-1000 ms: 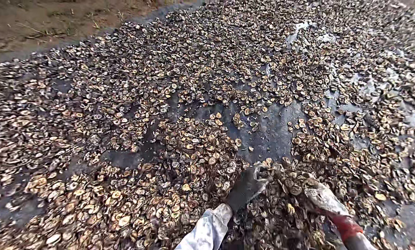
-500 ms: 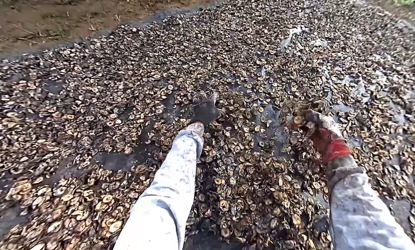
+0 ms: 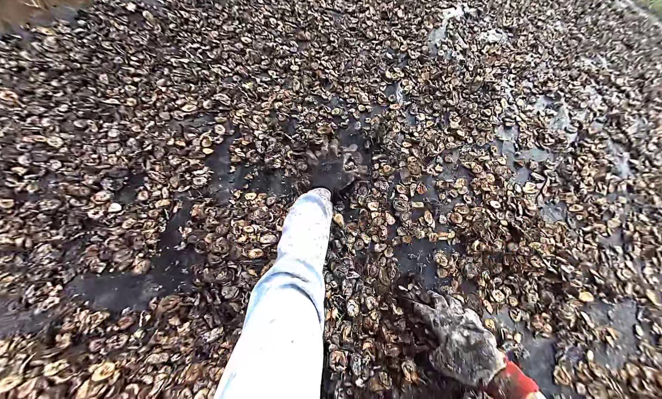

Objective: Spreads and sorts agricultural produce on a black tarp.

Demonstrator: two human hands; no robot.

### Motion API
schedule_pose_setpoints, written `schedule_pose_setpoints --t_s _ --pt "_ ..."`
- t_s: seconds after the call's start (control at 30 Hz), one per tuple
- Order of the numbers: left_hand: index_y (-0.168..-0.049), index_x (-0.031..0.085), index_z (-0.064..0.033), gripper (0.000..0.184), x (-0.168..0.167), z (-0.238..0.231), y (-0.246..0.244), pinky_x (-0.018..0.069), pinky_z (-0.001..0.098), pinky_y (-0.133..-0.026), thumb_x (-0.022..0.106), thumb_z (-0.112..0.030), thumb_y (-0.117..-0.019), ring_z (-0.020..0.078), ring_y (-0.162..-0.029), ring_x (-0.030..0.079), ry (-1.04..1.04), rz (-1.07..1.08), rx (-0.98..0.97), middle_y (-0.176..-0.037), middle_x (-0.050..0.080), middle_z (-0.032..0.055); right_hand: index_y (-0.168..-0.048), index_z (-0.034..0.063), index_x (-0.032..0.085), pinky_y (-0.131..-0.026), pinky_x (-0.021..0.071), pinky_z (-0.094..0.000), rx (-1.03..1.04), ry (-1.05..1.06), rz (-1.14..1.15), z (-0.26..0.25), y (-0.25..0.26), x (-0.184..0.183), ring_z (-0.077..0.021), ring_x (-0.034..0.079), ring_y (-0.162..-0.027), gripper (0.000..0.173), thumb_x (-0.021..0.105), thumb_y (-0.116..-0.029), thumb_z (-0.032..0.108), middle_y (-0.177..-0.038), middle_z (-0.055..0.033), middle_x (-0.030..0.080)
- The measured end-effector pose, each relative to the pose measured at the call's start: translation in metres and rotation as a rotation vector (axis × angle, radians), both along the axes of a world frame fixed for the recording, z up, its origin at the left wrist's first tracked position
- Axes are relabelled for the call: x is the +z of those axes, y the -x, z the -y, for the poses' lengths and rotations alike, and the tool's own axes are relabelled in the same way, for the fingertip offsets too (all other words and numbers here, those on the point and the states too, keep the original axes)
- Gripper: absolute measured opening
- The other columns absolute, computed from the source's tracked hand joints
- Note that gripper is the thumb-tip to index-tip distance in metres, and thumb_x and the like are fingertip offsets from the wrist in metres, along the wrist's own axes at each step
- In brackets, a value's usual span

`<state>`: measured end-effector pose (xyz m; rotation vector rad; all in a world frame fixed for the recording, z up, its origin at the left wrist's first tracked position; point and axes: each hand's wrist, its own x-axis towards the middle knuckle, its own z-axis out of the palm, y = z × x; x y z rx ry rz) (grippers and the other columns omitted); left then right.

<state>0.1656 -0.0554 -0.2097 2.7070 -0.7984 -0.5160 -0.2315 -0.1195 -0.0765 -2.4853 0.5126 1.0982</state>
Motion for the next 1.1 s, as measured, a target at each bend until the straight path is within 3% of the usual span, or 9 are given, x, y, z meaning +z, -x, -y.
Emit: schedule_pose_setpoints --t_s 0.07,0.2,0.3,0.37,0.47,0.6,0.73,0.97,1.1 --pt "-0.157 0.042 -0.0170 0.077 0.014 -0.025 0.003 0.0178 0.0747 -0.118 0.061 -0.059 -0.0947 0.0451 -0.153 0.024 -0.041 -0.034 -0.023 -0.166 0.030 0.0174 -0.148 0.0214 0.057 -0.105 0.0449 -0.0639 -0.155 0.056 0.162 0.013 0.046 -0.001 -0.0408 0.057 -0.132 0.063 0.070 -0.0874 0.036 -0.145 -0.0198 0.059" --pt "-0.162 0.033 -0.0301 0.076 0.014 -0.091 0.026 0.0057 0.0740 -0.119 0.055 -0.063 -0.0962 0.0461 -0.157 0.009 -0.061 0.061 -0.027 -0.171 0.020 0.0117 -0.145 0.0084 0.053 -0.094 0.0558 -0.0400 -0.981 -0.232 0.281 0.063 0.047 0.006 -0.0176 0.068 -0.107 0.048 0.064 -0.0994 0.018 -0.126 -0.0122 0.068" --pt "-0.153 0.048 -0.0122 0.069 0.045 -0.124 0.063 0.0262 0.0739 -0.114 0.067 -0.046 -0.0959 0.0527 -0.147 0.031 -0.199 -0.034 0.092 -0.159 0.038 0.0268 -0.151 0.0053 0.039 -0.081 0.0562 -0.0255 -1.252 -0.431 0.659 0.087 0.023 0.010 -0.0063 0.063 -0.095 0.044 0.042 -0.1084 0.017 -0.120 -0.0072 0.062" --pt "-0.149 0.051 -0.0058 0.068 0.063 -0.148 0.083 0.0333 0.0709 -0.112 0.069 -0.044 -0.0959 0.0507 -0.142 0.041 -0.277 -0.149 0.168 -0.150 0.048 0.0292 -0.147 0.0012 0.041 -0.085 0.0535 -0.0217 -1.154 -0.398 0.727 0.088 -0.007 0.012 -0.0051 0.061 -0.099 0.039 0.039 -0.1097 0.012 -0.121 -0.0073 0.060" --pt "-0.146 0.053 -0.0019 0.065 0.086 -0.178 0.113 0.0353 0.0698 -0.110 0.072 -0.036 -0.0945 0.0515 -0.137 0.045 -0.299 -0.226 0.208 -0.145 0.051 0.0319 -0.146 -0.0032 0.051 -0.111 0.0441 -0.0455 -0.802 -0.159 0.595 0.082 -0.071 0.016 -0.0309 0.058 -0.129 0.041 0.050 -0.1075 0.012 -0.141 -0.0253 0.058" --pt "-0.151 0.049 -0.0078 0.069 0.113 -0.217 0.158 0.0356 0.0678 -0.111 0.068 -0.044 -0.0951 0.0487 -0.136 0.048 -0.395 -0.303 0.089 -0.145 0.053 0.0283 -0.143 0.0235 0.057 -0.089 0.0525 -0.0624 -0.588 -0.294 0.535 0.033 -0.148 -0.018 -0.0364 0.067 -0.108 0.047 0.062 -0.1004 0.043 -0.127 -0.0162 0.068" --pt "-0.154 0.046 -0.0142 0.076 0.146 -0.249 0.232 0.0386 0.0670 -0.109 0.070 -0.049 -0.0897 0.0470 -0.135 0.050 -0.504 -0.354 0.083 -0.149 0.051 0.0256 -0.163 0.0359 0.026 -0.109 0.0287 -0.0792 -0.038 -0.089 0.348 -0.067 -0.186 -0.055 -0.0552 0.020 -0.150 0.104 0.079 -0.0764 0.060 -0.168 -0.0259 0.016" --pt "-0.147 0.057 -0.0177 0.068 0.208 -0.302 0.263 0.0461 0.0641 -0.104 0.078 -0.039 -0.0854 0.0408 -0.122 0.063 -0.230 -0.355 0.195 -0.131 0.067 0.0198 -0.156 0.0235 0.047 -0.114 0.0409 -0.0550 0.161 -0.429 0.187 -0.149 -0.074 -0.003 -0.0289 0.054 -0.137 0.065 0.064 -0.0940 0.033 -0.149 -0.0107 0.058" --pt "-0.140 0.061 -0.0099 0.059 0.212 -0.295 0.199 0.0513 0.0534 -0.100 0.082 -0.022 -0.0862 0.0303 -0.113 0.066 0.165 -0.252 0.271 -0.126 0.068 0.0169 -0.130 -0.0012 0.062 -0.090 0.0538 -0.0280 -0.478 -0.818 0.190 -0.113 -0.093 0.019 -0.0093 0.065 -0.096 0.030 0.054 -0.1052 0.014 -0.112 -0.0101 0.069"
